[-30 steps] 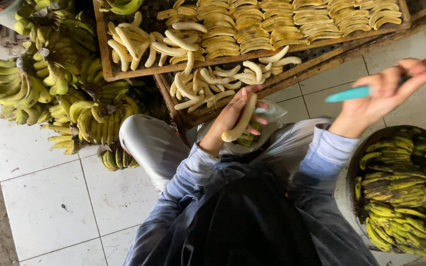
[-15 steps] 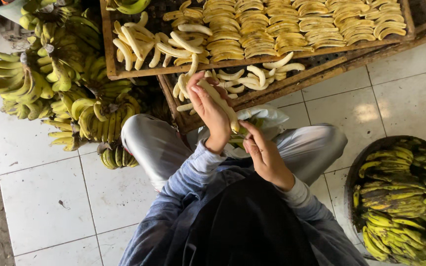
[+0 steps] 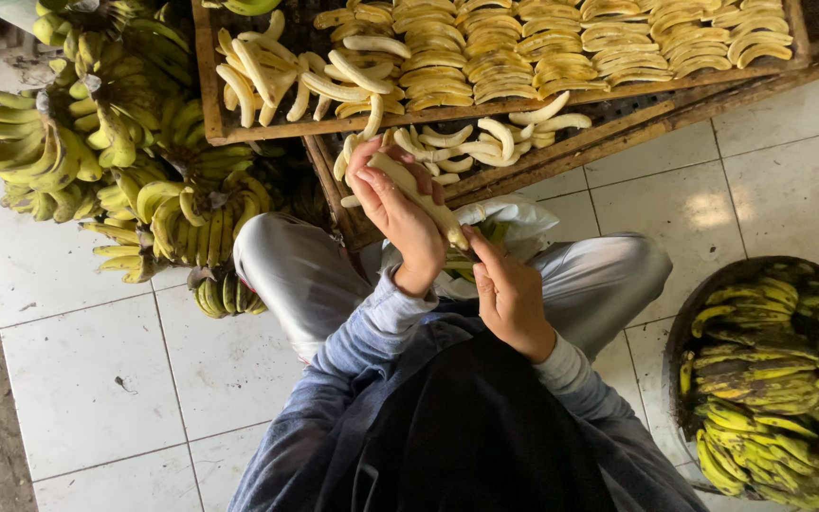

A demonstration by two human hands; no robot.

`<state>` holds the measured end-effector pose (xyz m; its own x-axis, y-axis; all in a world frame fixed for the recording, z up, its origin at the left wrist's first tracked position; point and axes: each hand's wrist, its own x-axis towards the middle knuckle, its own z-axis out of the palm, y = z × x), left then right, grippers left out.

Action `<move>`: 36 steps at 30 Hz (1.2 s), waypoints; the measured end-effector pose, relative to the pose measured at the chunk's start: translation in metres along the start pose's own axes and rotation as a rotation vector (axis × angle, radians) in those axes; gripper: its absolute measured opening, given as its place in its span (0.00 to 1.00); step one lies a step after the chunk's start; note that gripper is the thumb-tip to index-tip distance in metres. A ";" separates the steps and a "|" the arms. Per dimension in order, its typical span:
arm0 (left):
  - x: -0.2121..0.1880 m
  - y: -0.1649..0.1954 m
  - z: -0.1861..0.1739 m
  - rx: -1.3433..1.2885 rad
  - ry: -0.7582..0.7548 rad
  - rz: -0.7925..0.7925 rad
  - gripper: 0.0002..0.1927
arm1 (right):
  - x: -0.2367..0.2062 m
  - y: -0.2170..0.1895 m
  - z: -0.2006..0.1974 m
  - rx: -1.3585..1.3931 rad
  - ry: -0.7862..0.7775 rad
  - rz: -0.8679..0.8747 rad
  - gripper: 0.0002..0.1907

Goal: The person sits on the floor and peels green bananas one at a time using a small knife, cutting the peel and pulling it off by hand. Peeled bananas are placed onto wooden drying trays, and discarded peels are dropped into a plastic bag beside them.

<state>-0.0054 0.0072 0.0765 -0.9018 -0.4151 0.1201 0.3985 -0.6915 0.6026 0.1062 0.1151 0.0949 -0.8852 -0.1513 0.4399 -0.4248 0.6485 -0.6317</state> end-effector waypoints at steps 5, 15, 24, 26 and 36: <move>0.000 0.008 0.003 0.000 0.006 -0.105 0.15 | 0.002 0.008 0.004 0.022 -0.070 0.039 0.23; -0.008 0.017 -0.002 -0.128 0.011 -0.373 0.13 | 0.003 0.026 0.013 0.010 -0.082 -0.022 0.22; -0.016 -0.006 -0.017 -0.355 -0.010 -0.500 0.13 | 0.016 0.041 0.025 -0.105 -0.049 -0.035 0.23; -0.021 -0.013 -0.023 -0.361 -0.030 -0.521 0.13 | 0.019 0.045 0.026 -0.144 -0.045 -0.031 0.23; -0.030 -0.067 -0.070 -0.427 0.070 -0.877 0.14 | 0.036 0.067 0.025 -0.227 -0.083 -0.033 0.25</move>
<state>0.0069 0.0243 -0.0225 -0.9007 0.3235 -0.2901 -0.3691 -0.9219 0.1178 0.0412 0.1341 0.0524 -0.8881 -0.2301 0.3979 -0.4086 0.7917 -0.4541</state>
